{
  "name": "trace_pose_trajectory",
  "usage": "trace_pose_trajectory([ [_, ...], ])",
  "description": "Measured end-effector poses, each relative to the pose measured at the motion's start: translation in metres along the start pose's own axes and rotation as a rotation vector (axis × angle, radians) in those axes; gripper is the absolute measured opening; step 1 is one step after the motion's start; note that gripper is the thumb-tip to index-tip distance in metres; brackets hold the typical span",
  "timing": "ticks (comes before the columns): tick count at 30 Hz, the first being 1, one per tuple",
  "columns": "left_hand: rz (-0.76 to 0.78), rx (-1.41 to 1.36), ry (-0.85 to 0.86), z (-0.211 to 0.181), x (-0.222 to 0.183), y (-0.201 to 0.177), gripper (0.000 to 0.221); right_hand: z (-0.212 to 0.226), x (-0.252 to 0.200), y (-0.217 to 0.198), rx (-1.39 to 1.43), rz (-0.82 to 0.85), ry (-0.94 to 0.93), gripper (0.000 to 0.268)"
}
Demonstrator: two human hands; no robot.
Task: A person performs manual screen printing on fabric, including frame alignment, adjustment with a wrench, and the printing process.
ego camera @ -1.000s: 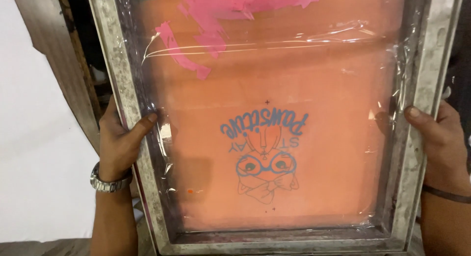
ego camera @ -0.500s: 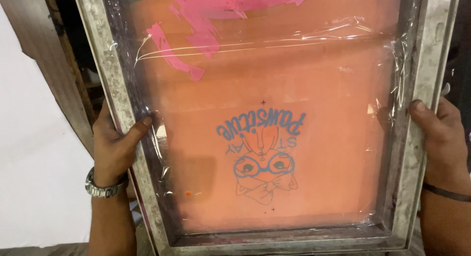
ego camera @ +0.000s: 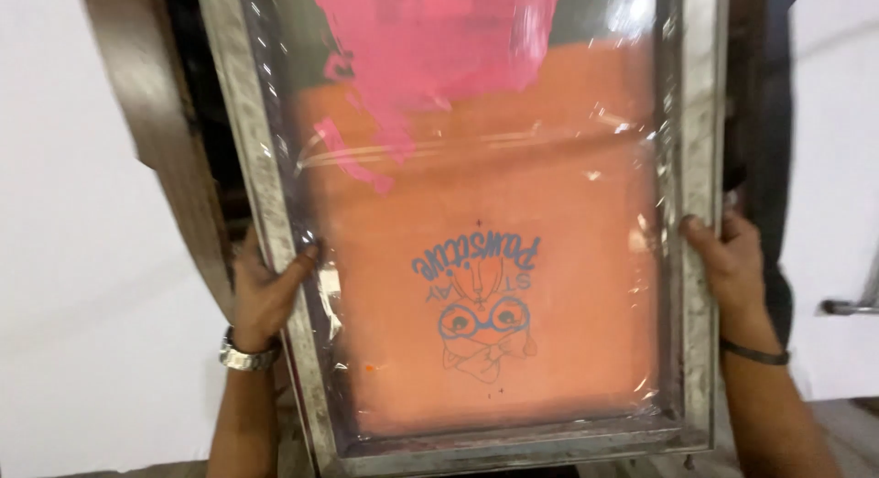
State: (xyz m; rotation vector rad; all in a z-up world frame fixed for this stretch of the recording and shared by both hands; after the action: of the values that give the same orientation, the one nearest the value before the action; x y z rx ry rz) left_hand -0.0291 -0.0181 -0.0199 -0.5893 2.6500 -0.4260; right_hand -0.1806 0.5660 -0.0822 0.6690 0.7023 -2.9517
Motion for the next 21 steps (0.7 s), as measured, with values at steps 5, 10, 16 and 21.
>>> trace_pose_trajectory([
  [5,0.03,-0.016,0.113,-0.013,-0.002,-0.009,0.06,0.06,-0.018,0.013,0.089,-0.14,-0.258,0.032],
  [10,0.028,0.128,0.037,-0.049,-0.013,-0.006,0.064,0.103,-0.038,0.01,-0.205,-0.311,-0.311,0.045],
  [16,0.186,0.364,-0.268,-0.028,-0.008,-0.014,0.099,0.144,-0.05,0.005,-0.335,-0.268,-0.251,0.047],
  [21,0.116,0.41,-0.436,-0.062,0.049,-0.007,0.092,0.213,0.069,-0.018,-0.38,-0.225,-0.491,0.034],
])
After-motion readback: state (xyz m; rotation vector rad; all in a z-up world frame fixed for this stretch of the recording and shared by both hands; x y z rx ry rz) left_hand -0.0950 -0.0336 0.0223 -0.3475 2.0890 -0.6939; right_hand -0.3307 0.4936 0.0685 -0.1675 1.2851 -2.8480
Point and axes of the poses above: each hand's wrist, its own x-axis towards the middle knuckle, its own y-axis out of the palm, z = x × y, the point moved 4 cm from there along x, towards the middle knuckle, and after that the axes turned 2 degrees about y, right-handed, at the moved point
